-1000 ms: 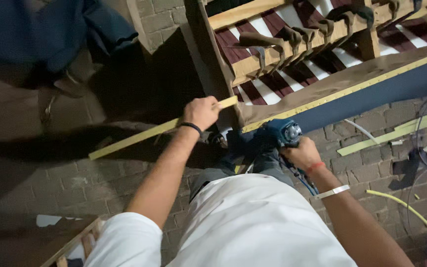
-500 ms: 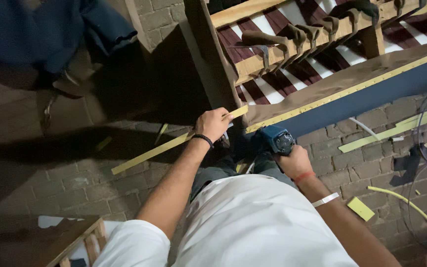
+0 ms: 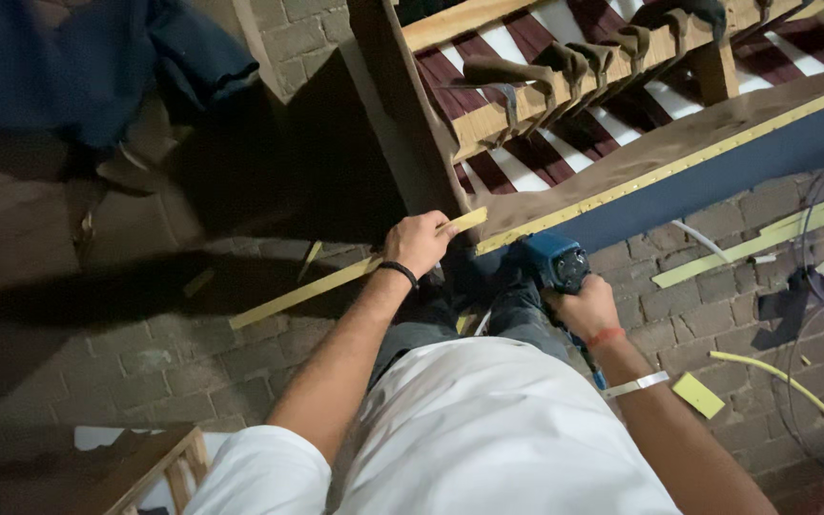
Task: The person uses a pneumatic nail gun to staple fabric webbing and trim pieces onto a wooden sofa frame, then cuts a yellow foam sheet into long strips with a knife and lays the foam strips across the frame, stapling them in place.
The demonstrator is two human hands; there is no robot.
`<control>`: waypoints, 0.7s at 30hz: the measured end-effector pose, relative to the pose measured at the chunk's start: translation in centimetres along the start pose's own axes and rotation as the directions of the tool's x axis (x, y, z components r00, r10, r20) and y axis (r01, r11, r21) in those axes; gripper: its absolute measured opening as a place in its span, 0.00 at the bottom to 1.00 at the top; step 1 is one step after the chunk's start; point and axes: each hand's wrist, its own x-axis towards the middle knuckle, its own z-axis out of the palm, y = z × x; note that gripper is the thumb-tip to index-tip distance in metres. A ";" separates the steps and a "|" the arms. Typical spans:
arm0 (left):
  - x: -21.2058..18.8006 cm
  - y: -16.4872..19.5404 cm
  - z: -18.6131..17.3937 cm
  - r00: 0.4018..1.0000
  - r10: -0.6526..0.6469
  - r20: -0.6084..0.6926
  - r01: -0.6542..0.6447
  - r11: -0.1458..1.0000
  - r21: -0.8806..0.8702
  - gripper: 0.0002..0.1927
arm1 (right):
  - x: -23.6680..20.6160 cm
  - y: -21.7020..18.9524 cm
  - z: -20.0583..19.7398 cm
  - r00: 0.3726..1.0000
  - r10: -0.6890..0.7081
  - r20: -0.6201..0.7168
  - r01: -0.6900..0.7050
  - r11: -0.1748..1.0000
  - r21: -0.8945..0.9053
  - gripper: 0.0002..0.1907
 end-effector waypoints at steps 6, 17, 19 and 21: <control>-0.1 0.5 0.6 0.999 0.033 -0.014 -0.033 0.999 -0.009 0.16 | 2.0 0.9 0.7 0.982 -0.183 -0.040 0.163 0.937 -0.308 0.20; 0.0 1.1 1.0 0.998 0.067 -0.010 -0.067 0.997 -0.044 0.16 | -0.6 0.6 -2.6 0.996 -0.044 -0.084 0.041 0.999 -0.034 0.13; 0.0 1.4 1.1 0.997 0.075 0.008 -0.074 0.997 -0.035 0.16 | -0.2 0.6 -3.2 0.997 -0.016 -0.069 0.013 0.999 -0.037 0.14; 0.3 1.9 1.0 0.996 0.088 0.012 -0.088 0.996 -0.024 0.16 | 0.7 0.5 -3.6 0.999 0.028 -0.032 -0.029 0.998 -0.048 0.17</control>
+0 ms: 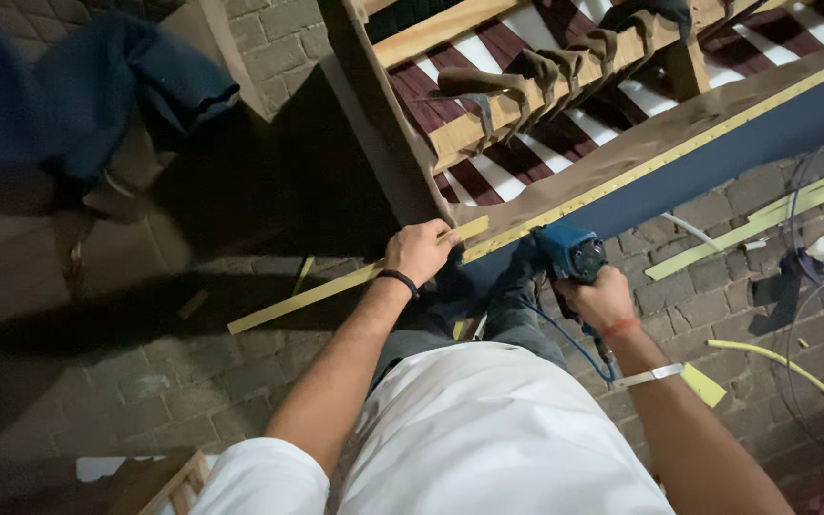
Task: The person uses a pneumatic nail gun to staple fabric webbing and trim pieces onto a wooden sofa frame, then cuts a yellow foam sheet into long strips with a knife and lays the foam strips across the frame, stapling them in place.
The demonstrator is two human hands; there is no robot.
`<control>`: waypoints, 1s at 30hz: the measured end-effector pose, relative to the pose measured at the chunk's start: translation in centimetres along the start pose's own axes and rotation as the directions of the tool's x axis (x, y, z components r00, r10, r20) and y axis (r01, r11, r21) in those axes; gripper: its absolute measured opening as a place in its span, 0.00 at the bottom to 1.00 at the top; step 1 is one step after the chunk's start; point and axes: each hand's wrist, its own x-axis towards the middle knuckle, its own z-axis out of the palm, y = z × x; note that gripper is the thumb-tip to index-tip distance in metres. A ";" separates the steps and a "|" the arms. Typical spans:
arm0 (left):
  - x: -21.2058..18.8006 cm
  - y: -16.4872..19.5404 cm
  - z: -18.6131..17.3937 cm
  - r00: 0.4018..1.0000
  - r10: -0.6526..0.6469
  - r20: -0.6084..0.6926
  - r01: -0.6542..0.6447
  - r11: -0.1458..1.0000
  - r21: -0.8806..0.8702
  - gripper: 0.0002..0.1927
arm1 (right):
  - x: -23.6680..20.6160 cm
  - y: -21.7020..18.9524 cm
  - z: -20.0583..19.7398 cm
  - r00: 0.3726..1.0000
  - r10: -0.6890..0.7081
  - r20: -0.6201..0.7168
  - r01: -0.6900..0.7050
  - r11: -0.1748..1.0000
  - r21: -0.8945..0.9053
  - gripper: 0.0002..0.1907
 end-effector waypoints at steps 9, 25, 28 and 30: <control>0.7 0.8 0.7 1.000 0.004 0.004 -0.004 0.999 0.043 0.17 | 2.4 0.2 0.8 0.971 -0.218 -0.098 0.193 0.957 -0.218 0.16; 1.8 5.5 2.3 0.991 0.062 0.116 -0.068 0.997 0.043 0.16 | 3.7 3.8 -5.4 0.991 -0.023 -0.130 0.094 0.814 0.573 0.04; 2.1 7.4 2.9 0.989 0.062 0.132 -0.067 0.997 0.037 0.16 | 4.4 4.1 -7.6 0.986 0.027 -0.167 0.081 0.791 0.607 0.06; 2.4 8.8 3.2 0.987 0.073 0.144 -0.082 0.995 0.062 0.16 | 4.9 4.5 -9.0 0.980 0.010 -0.201 0.113 0.797 0.593 0.06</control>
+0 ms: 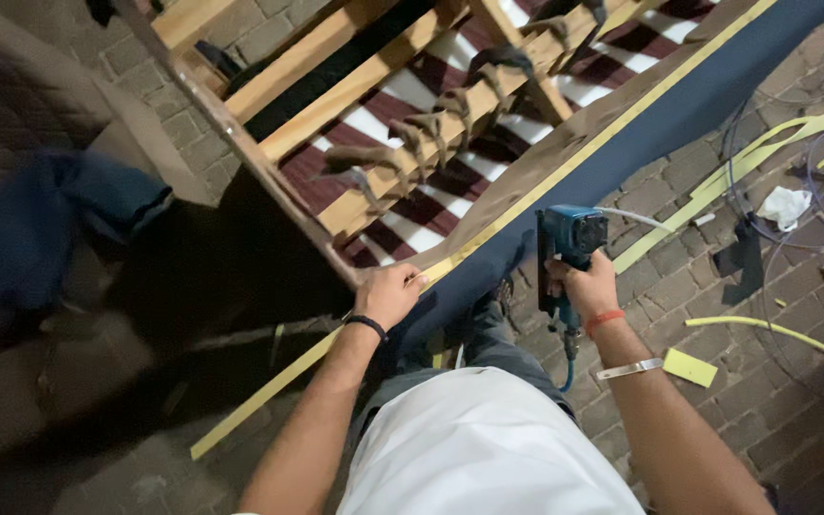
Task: The person uses a pneumatic nail gun to staple fabric webbing and trim pieces onto a wooden sofa frame, then cuts a yellow foam sheet into long strips with a knife and lays the foam strips across the frame, stapling them in place.
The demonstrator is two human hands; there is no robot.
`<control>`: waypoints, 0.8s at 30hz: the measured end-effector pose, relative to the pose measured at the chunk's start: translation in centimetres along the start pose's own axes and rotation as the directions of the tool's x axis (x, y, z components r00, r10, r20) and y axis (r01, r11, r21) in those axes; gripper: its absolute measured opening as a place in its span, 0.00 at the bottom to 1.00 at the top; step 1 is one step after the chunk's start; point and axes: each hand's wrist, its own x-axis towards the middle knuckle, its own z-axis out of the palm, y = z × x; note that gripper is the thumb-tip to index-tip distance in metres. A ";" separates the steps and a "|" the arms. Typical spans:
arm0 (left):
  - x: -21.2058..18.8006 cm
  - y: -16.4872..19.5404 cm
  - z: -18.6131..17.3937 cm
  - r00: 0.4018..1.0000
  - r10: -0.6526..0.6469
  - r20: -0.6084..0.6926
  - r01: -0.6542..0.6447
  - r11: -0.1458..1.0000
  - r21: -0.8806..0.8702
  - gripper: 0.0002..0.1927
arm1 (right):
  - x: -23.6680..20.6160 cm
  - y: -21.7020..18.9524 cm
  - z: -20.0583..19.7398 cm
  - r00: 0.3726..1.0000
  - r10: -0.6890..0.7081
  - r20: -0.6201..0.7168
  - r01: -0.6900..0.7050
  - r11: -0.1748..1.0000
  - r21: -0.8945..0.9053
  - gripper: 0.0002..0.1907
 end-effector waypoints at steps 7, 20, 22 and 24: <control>1.8 4.8 0.9 0.996 -0.076 0.048 0.072 0.994 0.083 0.16 | 4.7 -0.7 -5.7 1.000 0.007 0.015 -0.009 0.990 0.144 0.06; -0.3 4.5 0.4 0.908 -0.418 0.012 0.402 0.881 0.249 0.18 | 13.5 -2.0 -5.9 0.958 -0.033 0.284 0.017 0.998 0.059 0.07; -1.7 4.0 -0.1 0.852 -0.522 -0.038 0.515 0.823 0.239 0.21 | 14.5 -2.7 -5.0 0.930 -0.144 0.339 0.137 0.990 0.044 0.11; -2.9 3.3 -0.5 0.796 -0.602 -0.064 0.598 0.765 0.240 0.23 | 15.5 -3.3 -3.9 0.858 -0.336 0.388 0.360 0.933 0.010 0.15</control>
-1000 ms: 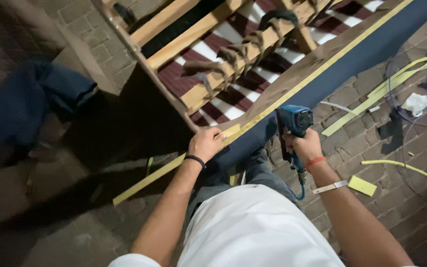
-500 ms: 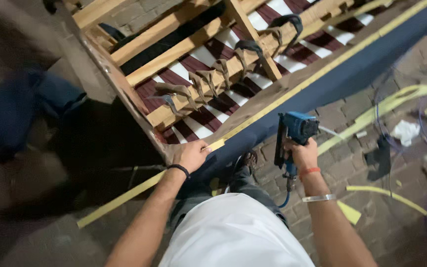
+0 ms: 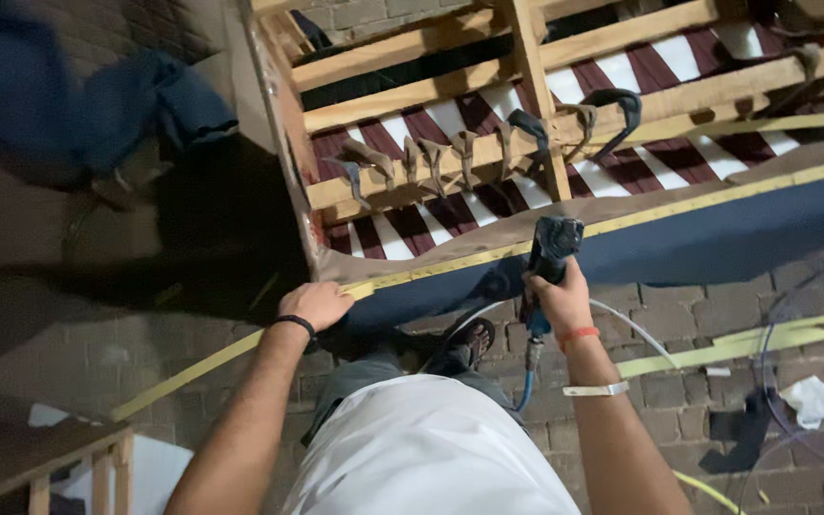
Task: The person uses a pneumatic nail gun to staple fabric webbing and trim pieces onto a wooden sofa frame, then cuts a yellow foam sheet into long strips with a knife and lays the foam strips across the frame, stapling them in place.
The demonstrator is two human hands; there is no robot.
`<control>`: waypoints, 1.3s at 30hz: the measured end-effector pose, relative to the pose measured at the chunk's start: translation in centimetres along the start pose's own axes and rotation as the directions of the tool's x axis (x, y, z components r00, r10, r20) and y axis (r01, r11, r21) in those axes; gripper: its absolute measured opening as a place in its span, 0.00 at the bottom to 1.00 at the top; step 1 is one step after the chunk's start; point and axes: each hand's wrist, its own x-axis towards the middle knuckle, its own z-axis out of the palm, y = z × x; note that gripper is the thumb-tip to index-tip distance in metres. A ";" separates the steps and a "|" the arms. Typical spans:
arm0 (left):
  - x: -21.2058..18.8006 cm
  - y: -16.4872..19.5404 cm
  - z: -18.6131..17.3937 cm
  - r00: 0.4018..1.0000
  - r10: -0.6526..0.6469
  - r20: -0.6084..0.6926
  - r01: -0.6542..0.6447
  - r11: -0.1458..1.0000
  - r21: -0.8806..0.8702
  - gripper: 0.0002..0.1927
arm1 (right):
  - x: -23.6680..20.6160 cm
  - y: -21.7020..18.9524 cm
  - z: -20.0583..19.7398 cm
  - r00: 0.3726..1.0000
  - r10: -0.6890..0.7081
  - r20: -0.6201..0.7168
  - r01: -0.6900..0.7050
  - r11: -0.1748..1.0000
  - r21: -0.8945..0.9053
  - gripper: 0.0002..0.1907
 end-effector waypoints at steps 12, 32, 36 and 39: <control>1.9 -3.2 0.2 0.936 0.052 -0.347 -0.104 0.986 -0.133 0.20 | 4.2 -0.5 3.0 0.954 0.291 0.076 -0.263 0.930 -0.258 0.19; 27.8 13.2 -10.0 0.957 0.279 -0.083 -0.283 0.829 -0.482 0.28 | 7.2 -14.2 5.6 0.867 0.494 0.062 -0.408 0.777 -0.480 0.19; 30.0 13.2 -8.1 0.966 0.260 -0.010 -0.229 0.831 -0.508 0.25 | 14.6 -20.4 7.9 0.765 0.610 0.206 -0.338 0.652 -0.679 0.14; 31.6 13.4 -7.3 0.923 0.343 0.172 -0.287 0.914 -0.286 0.25 | 21.6 -23.6 12.3 0.660 0.646 0.383 -0.259 0.675 -0.691 0.12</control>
